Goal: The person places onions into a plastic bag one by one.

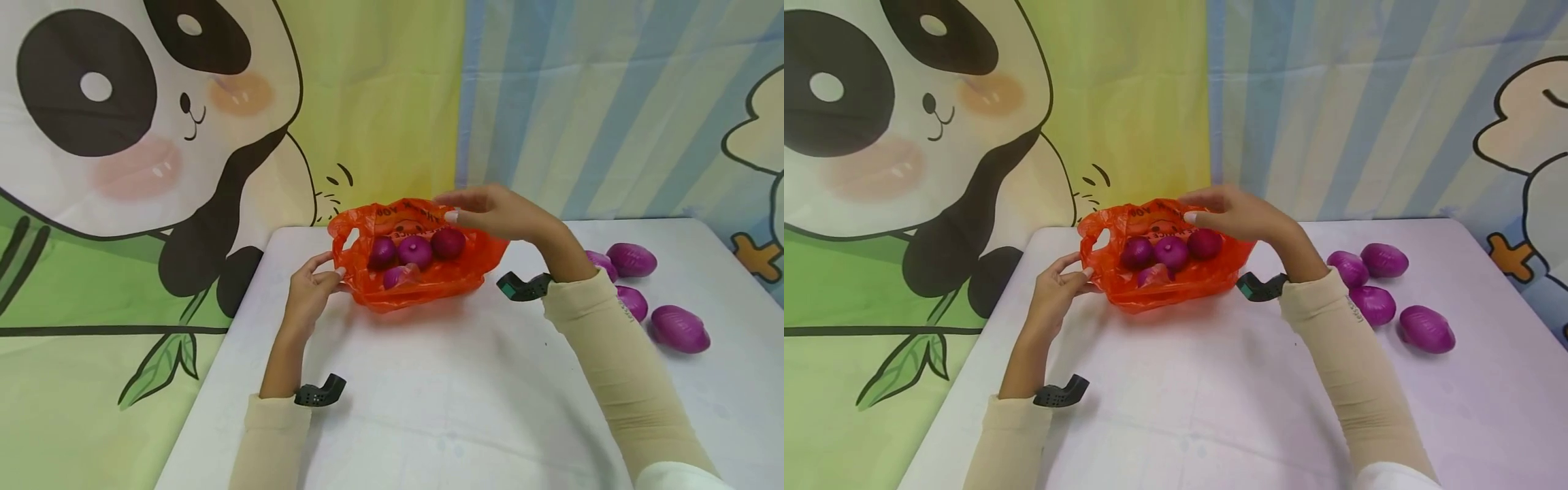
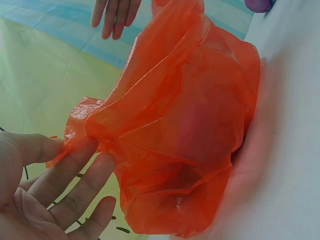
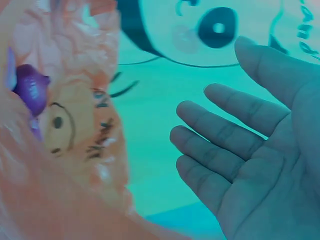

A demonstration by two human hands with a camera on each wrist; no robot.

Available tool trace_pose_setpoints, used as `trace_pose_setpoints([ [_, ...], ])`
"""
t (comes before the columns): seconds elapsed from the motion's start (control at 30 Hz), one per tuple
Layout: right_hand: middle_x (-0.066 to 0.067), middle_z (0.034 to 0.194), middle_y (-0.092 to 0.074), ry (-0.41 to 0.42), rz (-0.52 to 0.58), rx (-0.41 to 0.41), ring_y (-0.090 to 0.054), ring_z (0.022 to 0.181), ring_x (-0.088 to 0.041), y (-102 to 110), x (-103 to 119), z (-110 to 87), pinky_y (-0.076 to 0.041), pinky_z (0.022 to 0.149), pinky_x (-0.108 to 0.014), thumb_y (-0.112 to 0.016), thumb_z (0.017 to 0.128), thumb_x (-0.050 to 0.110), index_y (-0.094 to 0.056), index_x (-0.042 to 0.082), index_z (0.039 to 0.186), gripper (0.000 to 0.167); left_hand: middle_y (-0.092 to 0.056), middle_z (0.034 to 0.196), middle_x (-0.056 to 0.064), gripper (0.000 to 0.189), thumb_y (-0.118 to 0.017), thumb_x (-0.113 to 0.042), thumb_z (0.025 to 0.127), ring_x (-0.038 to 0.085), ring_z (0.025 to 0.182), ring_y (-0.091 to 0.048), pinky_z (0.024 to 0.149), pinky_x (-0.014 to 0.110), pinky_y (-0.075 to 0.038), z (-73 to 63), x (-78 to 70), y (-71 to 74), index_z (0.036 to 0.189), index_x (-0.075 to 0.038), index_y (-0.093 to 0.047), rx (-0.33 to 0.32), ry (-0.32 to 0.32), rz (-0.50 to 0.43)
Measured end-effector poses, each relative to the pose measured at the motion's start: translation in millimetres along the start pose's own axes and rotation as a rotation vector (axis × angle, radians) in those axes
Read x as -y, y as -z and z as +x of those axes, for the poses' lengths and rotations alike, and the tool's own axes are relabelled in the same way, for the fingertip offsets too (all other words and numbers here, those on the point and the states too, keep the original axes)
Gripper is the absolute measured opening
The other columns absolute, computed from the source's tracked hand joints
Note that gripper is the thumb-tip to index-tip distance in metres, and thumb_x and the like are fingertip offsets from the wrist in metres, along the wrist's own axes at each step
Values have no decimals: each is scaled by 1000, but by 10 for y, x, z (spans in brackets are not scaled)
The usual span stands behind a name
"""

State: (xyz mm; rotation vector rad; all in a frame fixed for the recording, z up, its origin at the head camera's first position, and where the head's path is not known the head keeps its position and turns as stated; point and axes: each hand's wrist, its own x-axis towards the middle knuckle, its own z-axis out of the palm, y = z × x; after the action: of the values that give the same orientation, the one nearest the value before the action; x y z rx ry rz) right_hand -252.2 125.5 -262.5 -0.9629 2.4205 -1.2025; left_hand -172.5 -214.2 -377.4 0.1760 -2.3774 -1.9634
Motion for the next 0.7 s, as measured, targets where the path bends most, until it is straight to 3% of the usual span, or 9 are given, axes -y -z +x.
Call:
trace_pose_setpoints([
  [0.23, -4, 140, -54, 12, -21, -122, -49, 128, -27, 198, -87, -284, -46, 97, -50, -49, 102, 26, -53, 14, 141, 41, -73, 96, 11, 50, -62, -25, 95, 24, 95, -70, 110, 62, -21, -11, -19, -15, 141, -13, -47, -10, 8, 5],
  [0.4, -7, 140, -53, 4, -31, -162, -46, 130, -27, 266, -242, -429, -42, 101, -54, -48, 103, 26, -51, 13, 142, 42, -73, 97, 11, 50, -63, -25, 95, 24, 94, -70, 111, 60, -24, -9, -32, -18, 141, -12, -47, -8, 12, -7],
  [0.7, -9, 139, -54, -104, 11, -214, -52, 125, -27, 263, -481, -641, -44, 99, -47, -55, 100, 31, -51, 11, 142, 47, -73, 94, 12, 51, -62, -25, 96, 25, 97, -69, 110, 61, -23, -14, -7, 49, 142, -12, -45, -9, -18, -8],
])
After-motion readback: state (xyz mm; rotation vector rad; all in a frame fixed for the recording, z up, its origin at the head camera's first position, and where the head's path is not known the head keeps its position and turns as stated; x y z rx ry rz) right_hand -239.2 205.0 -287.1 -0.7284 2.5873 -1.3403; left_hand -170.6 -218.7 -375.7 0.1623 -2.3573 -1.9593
